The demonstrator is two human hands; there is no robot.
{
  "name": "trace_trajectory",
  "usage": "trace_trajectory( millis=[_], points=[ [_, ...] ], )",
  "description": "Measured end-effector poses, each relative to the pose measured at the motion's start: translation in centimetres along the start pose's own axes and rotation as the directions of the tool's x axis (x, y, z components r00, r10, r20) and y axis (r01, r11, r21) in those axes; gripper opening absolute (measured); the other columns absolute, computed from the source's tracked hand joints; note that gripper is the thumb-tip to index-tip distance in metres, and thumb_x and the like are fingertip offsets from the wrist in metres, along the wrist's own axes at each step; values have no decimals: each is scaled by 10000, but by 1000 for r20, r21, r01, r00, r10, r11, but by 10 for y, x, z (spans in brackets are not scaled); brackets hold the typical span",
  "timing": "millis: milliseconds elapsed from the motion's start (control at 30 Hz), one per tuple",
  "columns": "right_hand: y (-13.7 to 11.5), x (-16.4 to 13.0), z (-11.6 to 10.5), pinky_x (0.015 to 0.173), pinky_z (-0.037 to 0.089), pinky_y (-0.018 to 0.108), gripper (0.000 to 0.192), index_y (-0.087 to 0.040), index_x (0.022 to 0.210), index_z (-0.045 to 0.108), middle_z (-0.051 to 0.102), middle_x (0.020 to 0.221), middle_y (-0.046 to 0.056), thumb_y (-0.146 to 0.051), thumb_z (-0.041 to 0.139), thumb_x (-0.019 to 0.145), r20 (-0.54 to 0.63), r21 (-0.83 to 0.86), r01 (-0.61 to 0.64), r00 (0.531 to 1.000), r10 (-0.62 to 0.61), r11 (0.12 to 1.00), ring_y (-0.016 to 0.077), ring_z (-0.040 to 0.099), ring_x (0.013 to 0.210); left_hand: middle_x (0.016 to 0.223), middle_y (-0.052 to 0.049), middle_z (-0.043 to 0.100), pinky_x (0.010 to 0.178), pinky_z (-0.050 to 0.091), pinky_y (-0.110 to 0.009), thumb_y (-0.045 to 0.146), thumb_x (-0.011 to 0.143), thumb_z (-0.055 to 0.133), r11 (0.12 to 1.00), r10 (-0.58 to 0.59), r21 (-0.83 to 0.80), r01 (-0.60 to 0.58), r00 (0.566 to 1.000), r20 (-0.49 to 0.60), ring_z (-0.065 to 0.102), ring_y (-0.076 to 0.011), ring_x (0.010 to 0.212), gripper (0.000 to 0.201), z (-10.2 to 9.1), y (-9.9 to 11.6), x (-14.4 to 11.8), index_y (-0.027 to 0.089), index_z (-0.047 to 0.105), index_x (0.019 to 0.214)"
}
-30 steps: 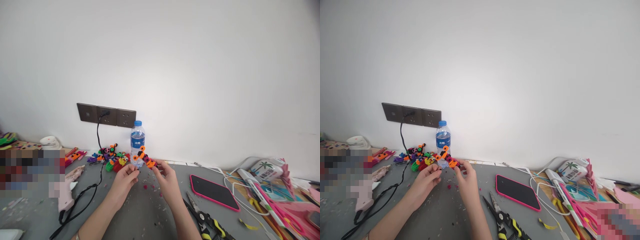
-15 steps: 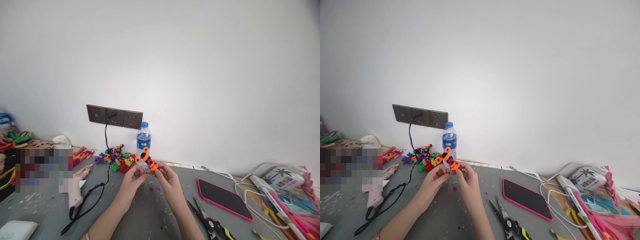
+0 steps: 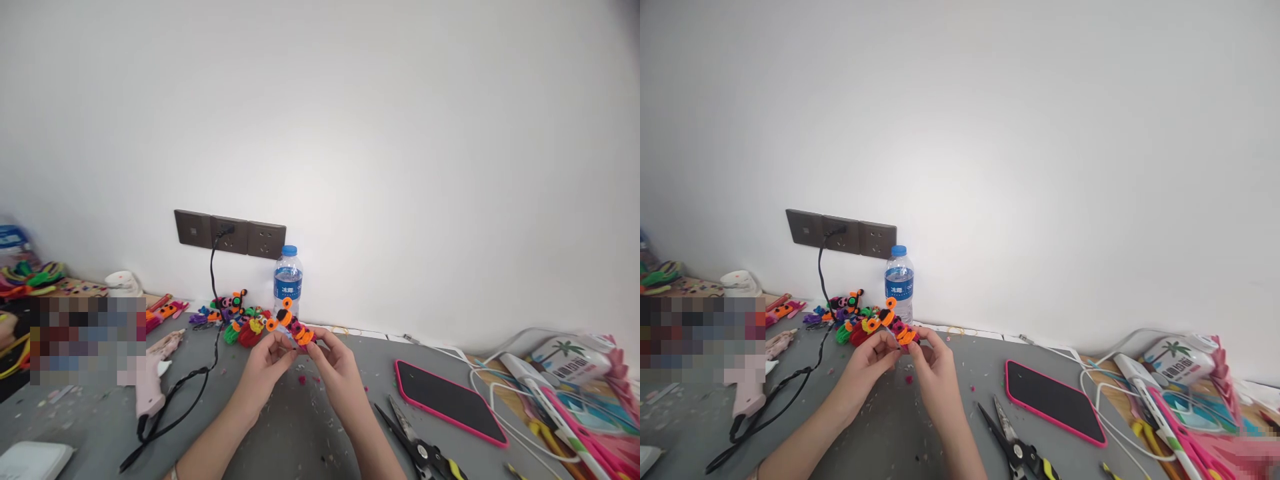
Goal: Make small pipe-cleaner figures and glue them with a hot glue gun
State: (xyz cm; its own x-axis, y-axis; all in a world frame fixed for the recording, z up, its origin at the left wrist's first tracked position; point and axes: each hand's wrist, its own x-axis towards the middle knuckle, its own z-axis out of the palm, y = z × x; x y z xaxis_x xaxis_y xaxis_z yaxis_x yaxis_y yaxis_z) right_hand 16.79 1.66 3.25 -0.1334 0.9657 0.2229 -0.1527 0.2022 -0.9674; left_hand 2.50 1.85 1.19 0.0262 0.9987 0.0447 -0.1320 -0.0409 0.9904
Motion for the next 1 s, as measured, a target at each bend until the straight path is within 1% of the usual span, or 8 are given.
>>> trace_trajectory(
  millis=[200, 400, 567, 733, 867, 1000],
  points=[
    [1, 1, -2, 772, 528, 336, 345, -170, 1024, 686, 726, 984, 102, -450, 646, 824, -26, -5, -4, 1000, 4, 1000, 238, 678, 844, 713, 18, 531, 594, 375, -229, 402, 755, 680, 994, 45, 95, -48, 998, 37, 469, -137, 654, 235, -3, -3, 2, 185, 590, 751],
    [2, 0, -2, 791, 523, 348, 329, -164, 1009, 663, 716, 1002, 104, -441, 633, 835, -32, -25, -22, 999, 22, 999, 240, 683, 844, 712, 3, 562, 593, 373, -237, 375, 734, 678, 984, 74, 158, -77, 997, 26, 498, -153, 670, 211, -5, -2, 4, 181, 598, 709],
    [1, 1, -3, 768, 530, 358, 350, -163, 1012, 666, 715, 1015, 119, -456, 647, 821, -39, -16, -34, 999, 34, 999, 253, 693, 816, 677, 4, 562, 565, 353, -246, 344, 750, 649, 965, 104, 237, -111, 994, 42, 482, -147, 611, 179, -7, -7, 5, 178, 605, 698],
    [2, 2, -3, 765, 528, 344, 336, -163, 985, 655, 720, 985, 117, -458, 645, 823, -40, -22, -36, 999, 35, 999, 256, 689, 839, 684, 1, 561, 562, 346, -250, 384, 772, 624, 954, 109, 278, -114, 993, 34, 474, -146, 600, 217, -7, -8, 4, 176, 603, 714],
    [3, 2, -3, 731, 533, 330, 343, -164, 970, 650, 721, 968, 114, -469, 646, 814, -51, -29, -43, 998, 41, 999, 254, 693, 820, 693, -5, 563, 560, 345, -250, 403, 779, 602, 946, 100, 306, -106, 994, 35, 475, -151, 603, 233, -6, -6, 3, 175, 608, 734],
    [5, 2, -3, 729, 537, 336, 364, -157, 972, 661, 724, 973, 118, -481, 658, 804, -78, -43, -42, 996, 38, 998, 252, 697, 795, 685, 0, 553, 550, 343, -243, 405, 770, 601, 951, 94, 291, -102, 995, 41, 455, -143, 589, 232, -5, -6, 4, 177, 600, 729]
  ],
)
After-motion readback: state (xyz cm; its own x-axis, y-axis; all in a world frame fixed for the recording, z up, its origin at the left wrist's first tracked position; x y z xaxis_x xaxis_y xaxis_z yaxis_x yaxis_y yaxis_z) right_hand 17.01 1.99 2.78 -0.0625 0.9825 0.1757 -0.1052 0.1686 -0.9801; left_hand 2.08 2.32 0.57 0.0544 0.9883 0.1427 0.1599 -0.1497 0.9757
